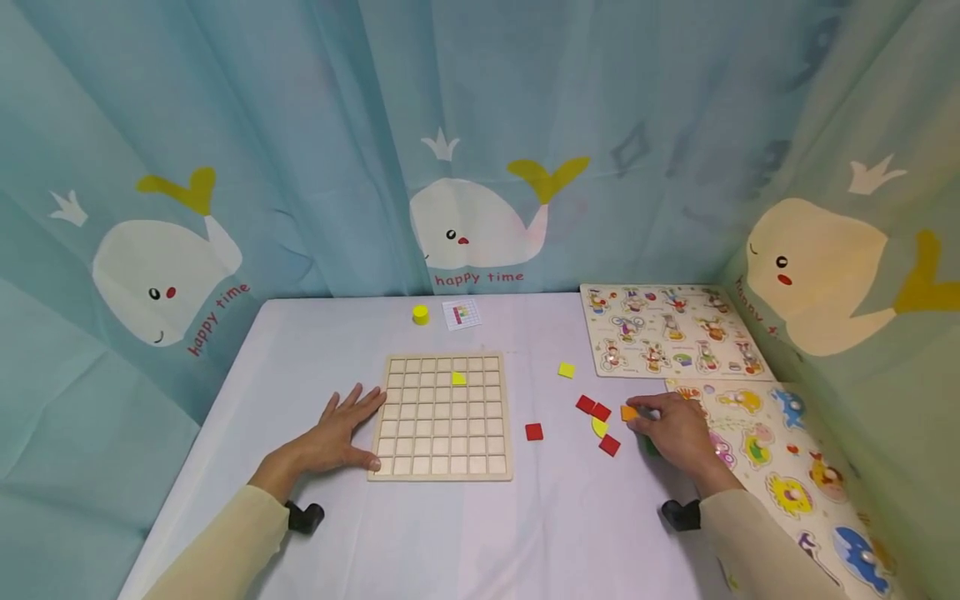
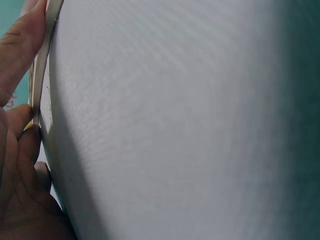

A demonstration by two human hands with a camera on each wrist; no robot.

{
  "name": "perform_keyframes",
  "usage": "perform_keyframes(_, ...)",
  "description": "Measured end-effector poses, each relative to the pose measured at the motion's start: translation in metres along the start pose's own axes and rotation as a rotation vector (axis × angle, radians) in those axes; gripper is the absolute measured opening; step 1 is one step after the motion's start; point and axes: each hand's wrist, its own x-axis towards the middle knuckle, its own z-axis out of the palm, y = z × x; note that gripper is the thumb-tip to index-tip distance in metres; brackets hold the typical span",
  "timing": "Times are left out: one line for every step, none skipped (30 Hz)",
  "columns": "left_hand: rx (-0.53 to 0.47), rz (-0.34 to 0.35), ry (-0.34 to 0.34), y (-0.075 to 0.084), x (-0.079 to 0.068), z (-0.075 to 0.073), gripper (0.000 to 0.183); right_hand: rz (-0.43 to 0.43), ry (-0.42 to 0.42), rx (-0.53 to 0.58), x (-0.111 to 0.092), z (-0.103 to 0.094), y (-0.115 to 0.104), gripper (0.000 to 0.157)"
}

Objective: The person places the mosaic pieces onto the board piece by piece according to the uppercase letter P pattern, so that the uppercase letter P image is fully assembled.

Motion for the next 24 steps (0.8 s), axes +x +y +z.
perform_keyframes(0.0, 0.0, -0.002, -0.0002, 0.0001, 0.0003, 0.121, 0.001, -0.004, 0.007, -0.0001, -0.0005, 0.0008, 0.039)
perform_keyframes(0.004, -0.002, -0.004, -0.0006, 0.0001, 0.0006, 0.121, -0.003, -0.009, 0.015, -0.0002, -0.0009, 0.0017, 0.039)
perform_keyframes(0.005, -0.001, -0.003, -0.0007, 0.0, 0.0008, 0.122, -0.008, -0.011, 0.023, -0.0002, -0.0012, 0.0027, 0.039)
perform_keyframes(0.007, -0.004, -0.003, -0.0009, -0.0001, 0.0008, 0.122, -0.018, -0.01, 0.025, -0.0002, -0.0013, 0.0035, 0.038)
perform_keyframes(0.009, -0.007, -0.003, -0.0012, -0.0001, 0.0008, 0.122, -0.029, -0.007, 0.026, 0.0, -0.0011, 0.0042, 0.038)
perform_keyframes(0.007, -0.007, 0.0, -0.0014, -0.0001, 0.0007, 0.122, -0.034, -0.004, 0.027, 0.0005, -0.0008, 0.0051, 0.037)
perform_keyframes(0.006, -0.007, 0.004, -0.0013, -0.0001, 0.0004, 0.122, -0.041, 0.002, 0.022, 0.0013, -0.0006, 0.0057, 0.036)
perform_keyframes(0.006, -0.006, 0.007, -0.0013, -0.0003, 0.0002, 0.122, -0.048, 0.009, 0.017, 0.002, -0.0004, 0.006, 0.035)
perform_keyframes(0.004, -0.004, 0.011, -0.0012, -0.0003, -0.0001, 0.122, -0.052, 0.016, 0.012, 0.0028, 0.0, 0.0063, 0.034)
perform_keyframes(0.008, -0.008, 0.009, -0.001, -0.0007, -0.0005, 0.122, -0.057, 0.023, 0.009, 0.0032, 0.0006, 0.0063, 0.033)
perform_keyframes(0.006, -0.005, 0.011, -0.0009, -0.001, -0.0007, 0.122, -0.058, 0.029, 0.006, 0.0035, 0.0011, 0.0065, 0.032)
perform_keyframes(0.003, 0.0, 0.014, -0.0007, -0.0012, -0.0006, 0.122, -0.06, 0.035, 0.002, 0.0037, 0.0015, 0.0067, 0.031)
perform_keyframes(0.006, -0.003, 0.01, -0.0007, -0.0011, -0.0007, 0.122, -0.064, 0.043, -0.003, 0.0037, 0.0021, 0.0063, 0.03)
perform_keyframes(0.011, -0.003, 0.007, -0.0008, -0.0011, -0.0006, 0.122, -0.065, 0.047, -0.004, 0.0036, 0.0021, 0.0061, 0.03)
perform_keyframes(0.01, -0.001, 0.007, -0.0008, -0.0009, -0.0003, 0.122, -0.061, 0.05, -0.007, 0.0033, 0.0024, 0.0057, 0.029)
perform_keyframes(0.011, -0.001, 0.006, -0.0007, -0.0008, -0.0001, 0.122, -0.057, 0.052, -0.01, 0.003, 0.0024, 0.0052, 0.029)
perform_keyframes(0.008, 0.0, 0.006, -0.001, -0.0005, 0.0002, 0.122, -0.052, 0.051, -0.011, 0.0029, 0.0028, 0.0048, 0.029)
perform_keyframes(0.01, -0.002, 0.004, -0.0009, -0.0005, 0.0003, 0.122, -0.051, 0.049, -0.014, 0.0028, 0.003, 0.0044, 0.029)
perform_keyframes(0.012, -0.005, 0.004, -0.0012, -0.0005, 0.0005, 0.122, -0.05, 0.046, -0.015, 0.0029, 0.0034, 0.0039, 0.029)
perform_keyframes(0.01, -0.003, 0.008, -0.0014, -0.0005, 0.0006, 0.122, -0.047, 0.04, -0.017, 0.0031, 0.0037, 0.0038, 0.029)
perform_keyframes(0.007, -0.002, 0.011, -0.0015, -0.0004, 0.0009, 0.122, -0.045, 0.036, -0.024, 0.0034, 0.0044, 0.0036, 0.03)
perform_keyframes(0.012, -0.005, 0.01, -0.0017, -0.0003, 0.0008, 0.122, -0.046, 0.032, -0.028, 0.0038, 0.0048, 0.0042, 0.031)
perform_keyframes(0.015, -0.004, 0.01, -0.0019, -0.0001, 0.001, 0.121, -0.047, 0.027, -0.032, 0.0041, 0.0051, 0.0049, 0.032)
perform_keyframes(0.018, -0.005, 0.01, -0.0019, 0.0, 0.0011, 0.121, -0.046, 0.023, -0.036, 0.0044, 0.0056, 0.0055, 0.032)
